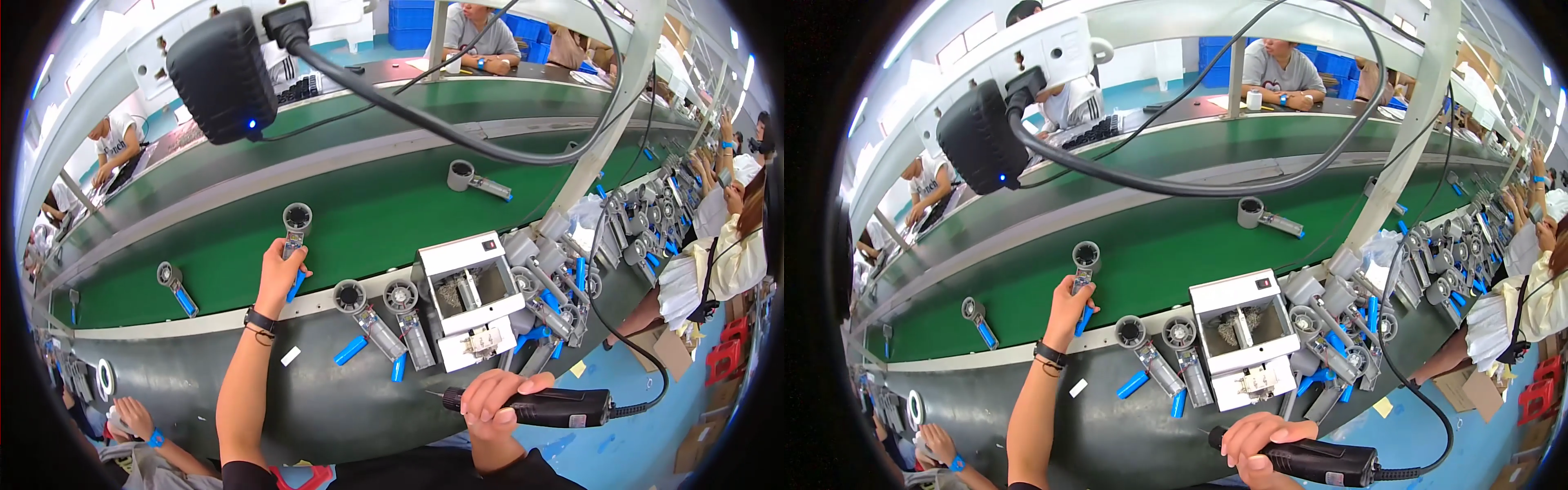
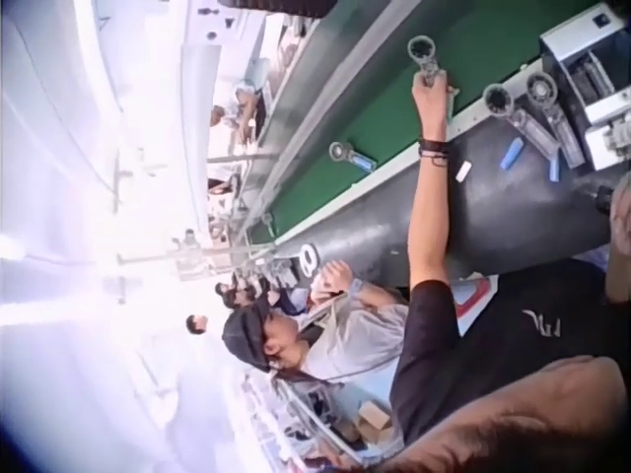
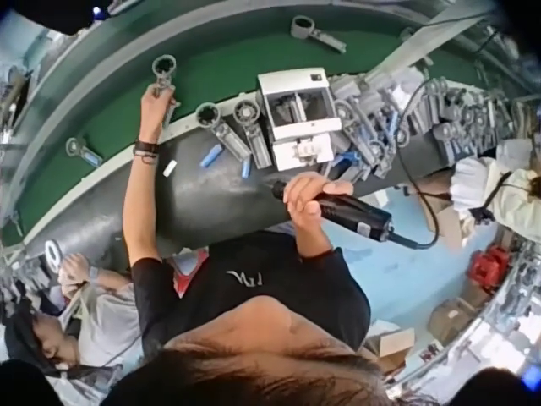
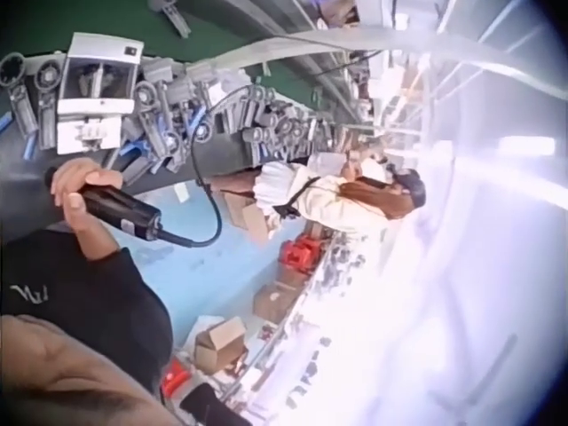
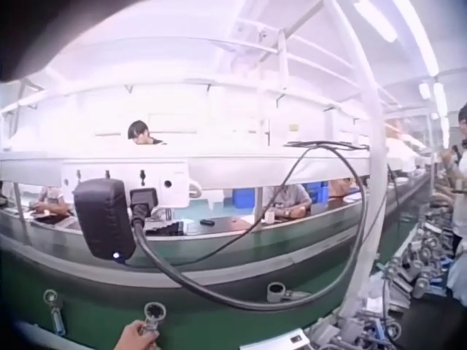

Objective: The person assembles metal components by securing mechanical parts to a metal casing with screws using an electric screwdriver on a factory assembly line.

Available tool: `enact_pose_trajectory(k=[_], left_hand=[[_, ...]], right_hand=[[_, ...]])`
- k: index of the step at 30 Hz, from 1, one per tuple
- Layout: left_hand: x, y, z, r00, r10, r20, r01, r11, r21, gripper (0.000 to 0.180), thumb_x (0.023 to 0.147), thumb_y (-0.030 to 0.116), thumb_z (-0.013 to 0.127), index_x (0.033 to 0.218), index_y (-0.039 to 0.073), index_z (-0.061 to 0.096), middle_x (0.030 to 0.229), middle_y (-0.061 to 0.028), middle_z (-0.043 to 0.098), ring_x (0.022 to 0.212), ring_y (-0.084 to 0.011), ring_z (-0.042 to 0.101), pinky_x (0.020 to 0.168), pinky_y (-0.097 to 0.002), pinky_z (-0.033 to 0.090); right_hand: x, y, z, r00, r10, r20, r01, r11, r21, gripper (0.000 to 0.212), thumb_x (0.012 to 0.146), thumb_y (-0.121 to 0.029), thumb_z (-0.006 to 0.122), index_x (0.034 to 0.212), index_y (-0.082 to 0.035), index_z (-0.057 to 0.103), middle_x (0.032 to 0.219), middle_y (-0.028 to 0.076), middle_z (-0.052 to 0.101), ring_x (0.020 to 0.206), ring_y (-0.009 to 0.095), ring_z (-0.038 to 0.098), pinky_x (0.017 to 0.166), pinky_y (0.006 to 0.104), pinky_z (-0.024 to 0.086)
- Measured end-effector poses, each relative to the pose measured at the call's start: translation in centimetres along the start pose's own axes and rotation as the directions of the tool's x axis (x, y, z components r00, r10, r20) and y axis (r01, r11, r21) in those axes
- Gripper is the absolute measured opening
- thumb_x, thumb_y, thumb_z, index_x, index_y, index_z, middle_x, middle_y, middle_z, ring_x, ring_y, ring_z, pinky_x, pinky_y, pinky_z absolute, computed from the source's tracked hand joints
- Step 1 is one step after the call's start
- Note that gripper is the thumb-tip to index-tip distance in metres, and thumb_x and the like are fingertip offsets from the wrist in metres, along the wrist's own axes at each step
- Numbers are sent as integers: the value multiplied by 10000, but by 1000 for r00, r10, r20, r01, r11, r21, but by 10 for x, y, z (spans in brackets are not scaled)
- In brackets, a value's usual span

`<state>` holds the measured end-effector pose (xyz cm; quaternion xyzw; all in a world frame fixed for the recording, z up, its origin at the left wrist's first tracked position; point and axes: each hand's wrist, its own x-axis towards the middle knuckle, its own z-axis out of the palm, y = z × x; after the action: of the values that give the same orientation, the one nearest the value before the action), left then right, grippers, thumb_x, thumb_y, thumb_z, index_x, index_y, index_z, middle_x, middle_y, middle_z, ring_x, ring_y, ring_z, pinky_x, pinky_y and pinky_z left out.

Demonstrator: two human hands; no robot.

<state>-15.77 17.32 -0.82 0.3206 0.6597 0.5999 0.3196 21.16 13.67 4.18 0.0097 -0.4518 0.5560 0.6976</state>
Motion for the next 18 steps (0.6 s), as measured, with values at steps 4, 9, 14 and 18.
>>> enact_pose_trajectory(k=[4,9,14,18], left_hand=[[23,-15,11,986,134,-97,-105,960,258,241,894,134,641,1056,-10,535,763,-78,619,694,-142,649,583,-318,506],[29,-22,8,910,401,-108,-181,618,765,356,867,266,656,1072,-5,547,836,-160,673,760,-351,664,687,-434,504],[20,-5,-3,880,464,-104,-156,488,859,425,879,384,658,1056,8,572,970,-179,638,950,-379,609,807,-454,482],[4,40,11,685,717,-128,-163,322,933,304,920,290,636,1022,7,592,947,-150,603,895,-320,597,785,-426,487]], right_hand=[[-2,-2,-8,1000,-14,-19,13,999,-42,398,909,-162,698,1109,-113,357,557,19,504,391,142,485,379,296,468],[1,-3,-11,1000,-10,-25,9,998,-58,392,910,-162,695,1103,-116,358,558,19,503,389,142,483,376,296,468],[-5,0,-21,996,-55,-76,48,995,-85,398,907,-169,700,1097,-119,354,556,19,502,380,145,483,372,301,468],[-6,-1,-24,994,-41,-102,30,993,-111,410,906,-179,705,1097,-122,347,556,16,496,374,145,489,369,299,465]])
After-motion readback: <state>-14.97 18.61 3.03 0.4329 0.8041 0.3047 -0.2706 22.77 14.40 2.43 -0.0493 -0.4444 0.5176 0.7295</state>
